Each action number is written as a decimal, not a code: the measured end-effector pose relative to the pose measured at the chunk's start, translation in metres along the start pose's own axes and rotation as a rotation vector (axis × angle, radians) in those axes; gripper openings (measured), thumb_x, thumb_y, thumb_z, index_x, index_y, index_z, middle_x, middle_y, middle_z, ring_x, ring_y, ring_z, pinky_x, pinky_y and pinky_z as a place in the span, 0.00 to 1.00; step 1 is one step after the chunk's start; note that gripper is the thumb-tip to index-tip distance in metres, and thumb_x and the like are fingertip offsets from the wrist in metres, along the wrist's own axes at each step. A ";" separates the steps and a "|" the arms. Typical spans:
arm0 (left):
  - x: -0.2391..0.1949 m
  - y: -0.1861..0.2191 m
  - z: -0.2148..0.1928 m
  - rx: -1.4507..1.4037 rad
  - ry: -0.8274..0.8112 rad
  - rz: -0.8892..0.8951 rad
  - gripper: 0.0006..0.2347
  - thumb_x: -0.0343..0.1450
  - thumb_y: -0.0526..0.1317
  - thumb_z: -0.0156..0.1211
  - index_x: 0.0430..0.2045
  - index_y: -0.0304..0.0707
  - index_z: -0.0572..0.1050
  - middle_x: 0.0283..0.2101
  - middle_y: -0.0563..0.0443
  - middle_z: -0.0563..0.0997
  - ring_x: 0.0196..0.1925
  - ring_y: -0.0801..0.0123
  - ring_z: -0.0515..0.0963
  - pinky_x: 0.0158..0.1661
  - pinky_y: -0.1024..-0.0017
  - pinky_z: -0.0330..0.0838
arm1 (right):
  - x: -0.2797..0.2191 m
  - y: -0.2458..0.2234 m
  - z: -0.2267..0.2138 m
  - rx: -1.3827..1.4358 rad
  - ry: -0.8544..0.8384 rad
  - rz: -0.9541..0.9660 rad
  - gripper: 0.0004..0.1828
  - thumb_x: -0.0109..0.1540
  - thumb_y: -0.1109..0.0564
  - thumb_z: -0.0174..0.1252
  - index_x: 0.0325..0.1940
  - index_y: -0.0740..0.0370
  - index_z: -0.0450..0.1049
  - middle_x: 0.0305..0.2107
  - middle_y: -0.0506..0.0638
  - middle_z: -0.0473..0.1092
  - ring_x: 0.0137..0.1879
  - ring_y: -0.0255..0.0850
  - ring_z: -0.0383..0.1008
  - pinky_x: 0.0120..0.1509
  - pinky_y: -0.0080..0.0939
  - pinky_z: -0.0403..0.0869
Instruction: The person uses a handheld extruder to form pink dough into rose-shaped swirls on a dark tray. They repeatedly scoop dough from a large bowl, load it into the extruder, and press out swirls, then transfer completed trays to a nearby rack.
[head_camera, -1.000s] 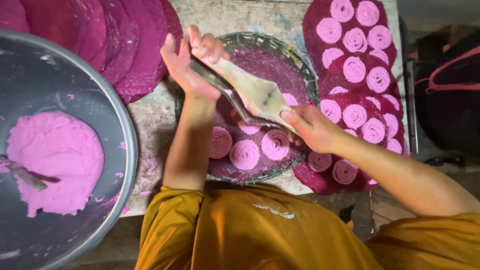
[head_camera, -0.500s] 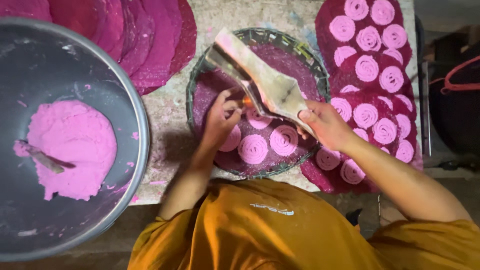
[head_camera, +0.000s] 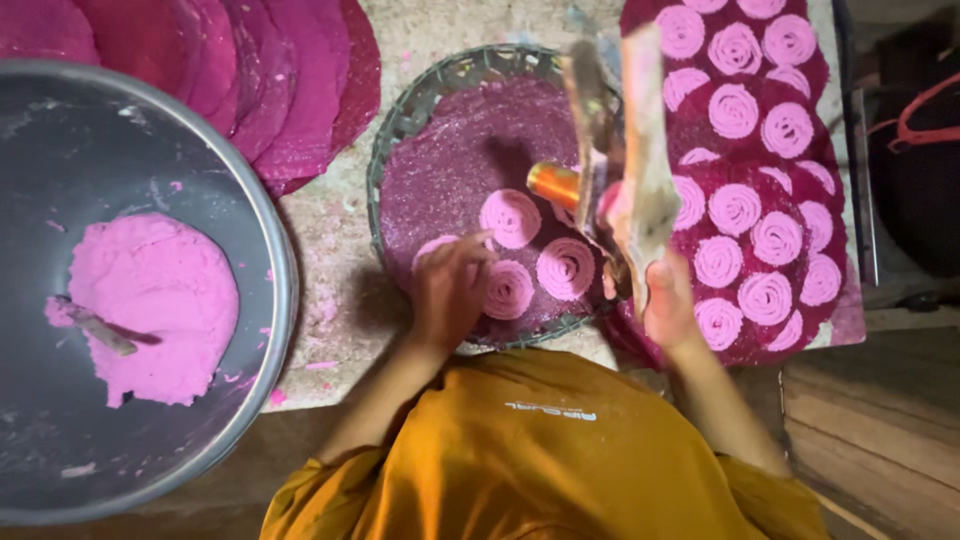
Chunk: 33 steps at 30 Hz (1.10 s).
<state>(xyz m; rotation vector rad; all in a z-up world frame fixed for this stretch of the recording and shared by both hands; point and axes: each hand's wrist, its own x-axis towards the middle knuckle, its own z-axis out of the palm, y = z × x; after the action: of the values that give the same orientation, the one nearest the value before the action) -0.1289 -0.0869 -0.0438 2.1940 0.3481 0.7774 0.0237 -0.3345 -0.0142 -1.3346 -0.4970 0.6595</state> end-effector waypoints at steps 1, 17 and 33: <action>-0.001 0.003 0.003 0.006 -0.059 -0.041 0.08 0.69 0.34 0.64 0.41 0.44 0.79 0.35 0.49 0.82 0.36 0.56 0.82 0.41 0.60 0.72 | -0.008 0.006 0.000 -0.004 0.023 -0.009 0.46 0.66 0.24 0.51 0.63 0.72 0.67 0.37 0.53 0.71 0.38 0.38 0.72 0.42 0.38 0.72; 0.012 0.007 0.045 0.188 -0.092 0.000 0.03 0.67 0.35 0.65 0.28 0.45 0.76 0.31 0.49 0.76 0.37 0.55 0.76 0.37 0.61 0.70 | -0.063 0.048 -0.030 0.043 0.217 -0.085 0.49 0.68 0.23 0.47 0.67 0.74 0.63 0.35 0.57 0.70 0.37 0.42 0.72 0.41 0.43 0.73; 0.025 0.011 0.045 0.156 -0.189 -0.013 0.15 0.60 0.41 0.76 0.36 0.42 0.77 0.42 0.47 0.74 0.46 0.52 0.73 0.46 0.56 0.69 | -0.056 0.042 -0.034 0.113 0.237 -0.100 0.46 0.67 0.24 0.50 0.63 0.72 0.64 0.41 0.56 0.70 0.39 0.42 0.72 0.42 0.42 0.73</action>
<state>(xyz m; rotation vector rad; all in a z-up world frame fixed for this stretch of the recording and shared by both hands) -0.0815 -0.1089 -0.0482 2.3863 0.3365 0.5451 -0.0003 -0.3938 -0.0596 -1.2536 -0.3277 0.4339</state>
